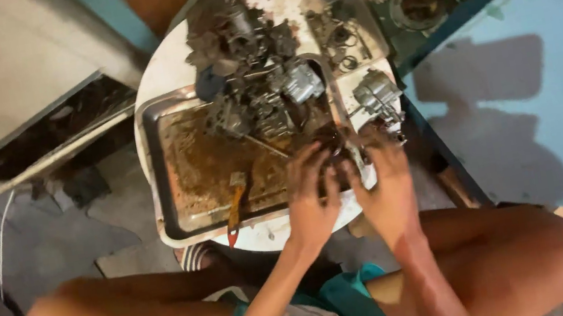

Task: Cleaning disassembled carburetor parts with a brush on a small table

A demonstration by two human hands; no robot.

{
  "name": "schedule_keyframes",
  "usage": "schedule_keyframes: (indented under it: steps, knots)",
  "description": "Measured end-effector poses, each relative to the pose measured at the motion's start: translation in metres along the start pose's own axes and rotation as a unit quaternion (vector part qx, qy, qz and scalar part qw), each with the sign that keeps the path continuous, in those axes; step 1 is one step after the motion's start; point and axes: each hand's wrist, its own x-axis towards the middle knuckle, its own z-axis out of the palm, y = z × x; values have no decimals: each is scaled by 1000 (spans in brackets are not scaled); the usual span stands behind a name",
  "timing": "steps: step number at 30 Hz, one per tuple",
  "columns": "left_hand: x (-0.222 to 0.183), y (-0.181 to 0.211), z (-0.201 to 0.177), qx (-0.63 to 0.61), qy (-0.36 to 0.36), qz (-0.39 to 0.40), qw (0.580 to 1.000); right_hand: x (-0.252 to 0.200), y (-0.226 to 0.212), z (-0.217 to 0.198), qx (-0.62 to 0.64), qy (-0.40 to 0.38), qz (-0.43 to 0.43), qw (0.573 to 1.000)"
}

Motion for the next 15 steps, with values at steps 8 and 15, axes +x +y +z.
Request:
schedule_keyframes:
  steps: [8, 15]
  knots:
    - [-25, -14, -84, 153, 63, -169, 972, -23, -27, 58, -30, -301, -159, 940]
    - [-18, -11, -138, 205, -75, -312, 925, -14, -92, 86, -107, -488, -181, 847]
